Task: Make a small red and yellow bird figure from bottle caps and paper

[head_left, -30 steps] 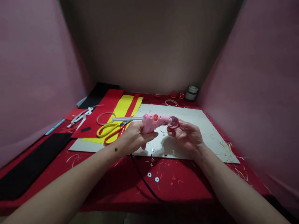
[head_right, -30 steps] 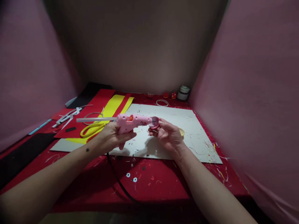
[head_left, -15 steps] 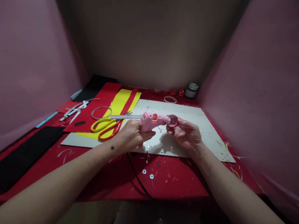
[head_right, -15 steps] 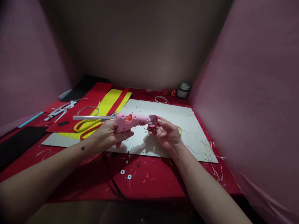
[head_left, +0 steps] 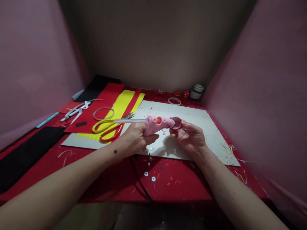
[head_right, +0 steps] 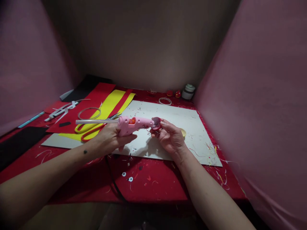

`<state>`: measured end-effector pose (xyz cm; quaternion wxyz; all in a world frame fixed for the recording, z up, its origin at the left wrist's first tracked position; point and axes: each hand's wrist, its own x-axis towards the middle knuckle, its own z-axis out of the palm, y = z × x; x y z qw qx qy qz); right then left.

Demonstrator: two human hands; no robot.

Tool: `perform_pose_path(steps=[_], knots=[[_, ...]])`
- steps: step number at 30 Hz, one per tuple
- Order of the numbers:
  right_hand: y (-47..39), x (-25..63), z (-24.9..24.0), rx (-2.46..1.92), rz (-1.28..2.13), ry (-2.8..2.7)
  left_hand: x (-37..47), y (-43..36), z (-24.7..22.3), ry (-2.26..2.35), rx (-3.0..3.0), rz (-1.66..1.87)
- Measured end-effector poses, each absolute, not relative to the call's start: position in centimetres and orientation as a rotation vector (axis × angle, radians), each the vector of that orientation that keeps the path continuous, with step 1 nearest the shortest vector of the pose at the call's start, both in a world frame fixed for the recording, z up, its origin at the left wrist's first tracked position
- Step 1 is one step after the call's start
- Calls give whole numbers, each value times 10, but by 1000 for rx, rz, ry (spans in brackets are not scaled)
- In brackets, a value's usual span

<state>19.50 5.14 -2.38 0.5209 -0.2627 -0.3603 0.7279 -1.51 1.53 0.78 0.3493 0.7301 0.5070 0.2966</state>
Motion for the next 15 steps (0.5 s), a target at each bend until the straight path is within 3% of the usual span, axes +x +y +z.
perform_pose_path(steps=[15], knots=[[52, 195, -24, -696, 1721, -850, -17, 16, 9, 1429, 1999, 759]])
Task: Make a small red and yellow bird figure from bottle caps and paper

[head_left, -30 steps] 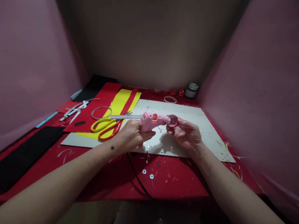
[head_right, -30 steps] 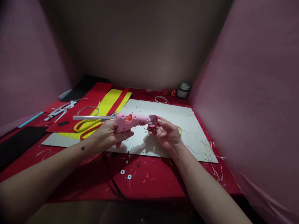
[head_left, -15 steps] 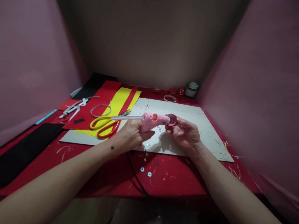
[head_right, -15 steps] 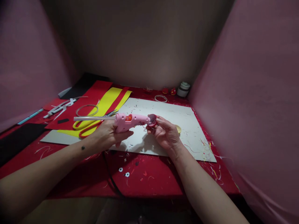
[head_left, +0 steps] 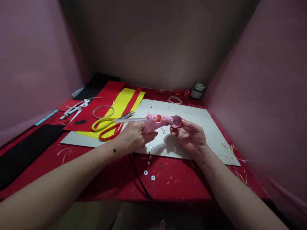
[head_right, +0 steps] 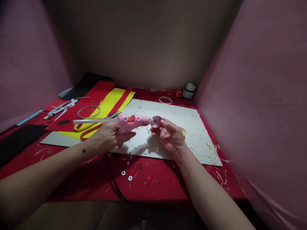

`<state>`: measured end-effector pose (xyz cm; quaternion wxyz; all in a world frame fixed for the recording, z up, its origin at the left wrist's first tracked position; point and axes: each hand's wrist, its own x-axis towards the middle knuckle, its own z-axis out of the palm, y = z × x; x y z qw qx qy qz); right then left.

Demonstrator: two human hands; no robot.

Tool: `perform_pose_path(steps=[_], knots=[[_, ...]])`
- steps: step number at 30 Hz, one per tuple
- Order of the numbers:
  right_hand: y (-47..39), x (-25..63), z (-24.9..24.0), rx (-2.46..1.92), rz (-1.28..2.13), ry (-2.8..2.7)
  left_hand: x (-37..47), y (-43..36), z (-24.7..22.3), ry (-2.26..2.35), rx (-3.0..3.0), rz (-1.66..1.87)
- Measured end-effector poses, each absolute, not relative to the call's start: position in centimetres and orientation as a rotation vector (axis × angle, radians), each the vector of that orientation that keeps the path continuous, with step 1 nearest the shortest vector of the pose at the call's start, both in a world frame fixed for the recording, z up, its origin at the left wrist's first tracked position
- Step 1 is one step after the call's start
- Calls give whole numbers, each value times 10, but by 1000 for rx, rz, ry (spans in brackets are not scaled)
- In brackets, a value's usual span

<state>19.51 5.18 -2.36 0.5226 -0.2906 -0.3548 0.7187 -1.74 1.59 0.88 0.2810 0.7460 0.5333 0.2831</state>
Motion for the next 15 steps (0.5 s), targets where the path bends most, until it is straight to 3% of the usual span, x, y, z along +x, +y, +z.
perform_pose_path(steps=[15], knots=[[51, 195, -22, -748, 1666, -814, -20, 17, 9, 1390, 2056, 822]])
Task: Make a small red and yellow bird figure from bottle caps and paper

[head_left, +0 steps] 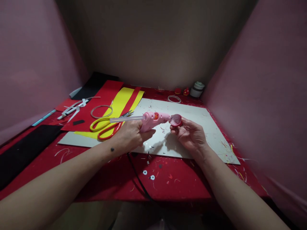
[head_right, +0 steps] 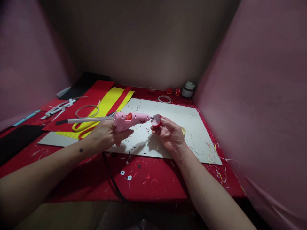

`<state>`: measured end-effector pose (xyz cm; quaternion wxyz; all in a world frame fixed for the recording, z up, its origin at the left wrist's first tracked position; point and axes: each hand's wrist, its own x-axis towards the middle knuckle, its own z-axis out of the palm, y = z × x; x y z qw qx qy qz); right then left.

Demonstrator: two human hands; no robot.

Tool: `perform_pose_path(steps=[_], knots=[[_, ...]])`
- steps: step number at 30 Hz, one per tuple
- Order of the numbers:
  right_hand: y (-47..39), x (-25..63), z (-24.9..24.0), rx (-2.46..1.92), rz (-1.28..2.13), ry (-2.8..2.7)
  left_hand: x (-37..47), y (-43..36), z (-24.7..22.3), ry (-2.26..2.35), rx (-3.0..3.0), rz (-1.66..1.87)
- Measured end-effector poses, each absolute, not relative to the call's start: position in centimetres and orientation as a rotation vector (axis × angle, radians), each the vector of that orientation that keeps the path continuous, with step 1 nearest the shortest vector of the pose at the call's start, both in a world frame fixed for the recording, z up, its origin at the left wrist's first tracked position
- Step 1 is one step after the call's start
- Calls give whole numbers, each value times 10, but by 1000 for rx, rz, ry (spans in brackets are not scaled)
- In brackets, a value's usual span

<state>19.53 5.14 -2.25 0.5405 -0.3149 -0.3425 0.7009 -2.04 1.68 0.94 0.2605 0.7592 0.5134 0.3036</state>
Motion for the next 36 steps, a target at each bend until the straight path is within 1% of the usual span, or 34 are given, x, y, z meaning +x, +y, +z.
perform_pose_path(steps=[8, 17, 22, 29, 36], knots=[[53, 195, -23, -727, 1665, -802, -22, 17, 9, 1423, 2082, 797], [52, 195, -22, -742, 1670, -768, -20, 15, 13, 1406, 1973, 776], [52, 194, -20, -745, 1691, -775, -18, 14, 10, 1389, 2034, 802], [50, 192, -20, -775, 1691, -810, -15, 15, 8, 1461, 2108, 743], [49, 190, -21, -753, 1665, -810, -17, 17, 11, 1269, 2250, 779]])
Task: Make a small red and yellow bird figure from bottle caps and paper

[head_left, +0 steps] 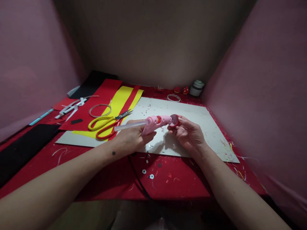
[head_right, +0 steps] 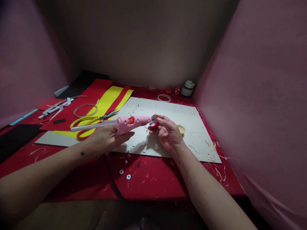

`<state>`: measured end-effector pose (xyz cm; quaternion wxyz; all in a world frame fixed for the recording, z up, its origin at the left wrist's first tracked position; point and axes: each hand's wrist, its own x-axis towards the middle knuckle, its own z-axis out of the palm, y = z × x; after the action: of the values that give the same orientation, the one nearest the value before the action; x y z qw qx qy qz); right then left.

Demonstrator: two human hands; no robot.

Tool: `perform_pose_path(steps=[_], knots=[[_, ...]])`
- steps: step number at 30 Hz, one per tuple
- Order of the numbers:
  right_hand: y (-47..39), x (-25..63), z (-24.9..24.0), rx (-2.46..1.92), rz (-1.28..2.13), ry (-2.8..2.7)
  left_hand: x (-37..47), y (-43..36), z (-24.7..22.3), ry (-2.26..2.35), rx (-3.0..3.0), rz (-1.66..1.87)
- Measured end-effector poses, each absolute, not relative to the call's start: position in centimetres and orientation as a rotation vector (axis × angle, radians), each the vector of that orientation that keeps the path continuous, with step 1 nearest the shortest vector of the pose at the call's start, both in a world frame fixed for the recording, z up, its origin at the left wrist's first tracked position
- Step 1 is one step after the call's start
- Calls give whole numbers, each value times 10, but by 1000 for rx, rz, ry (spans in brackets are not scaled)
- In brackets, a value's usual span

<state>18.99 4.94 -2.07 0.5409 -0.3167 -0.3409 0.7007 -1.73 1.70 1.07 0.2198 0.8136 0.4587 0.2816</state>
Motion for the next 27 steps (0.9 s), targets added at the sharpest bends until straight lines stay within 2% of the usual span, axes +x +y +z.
perform_pose_path(steps=[11, 27], knots=[[54, 196, -24, -757, 1725, -712, -22, 15, 10, 1434, 2044, 756], [53, 196, -24, -715, 1794, -708, -16, 14, 10, 1354, 1814, 806]])
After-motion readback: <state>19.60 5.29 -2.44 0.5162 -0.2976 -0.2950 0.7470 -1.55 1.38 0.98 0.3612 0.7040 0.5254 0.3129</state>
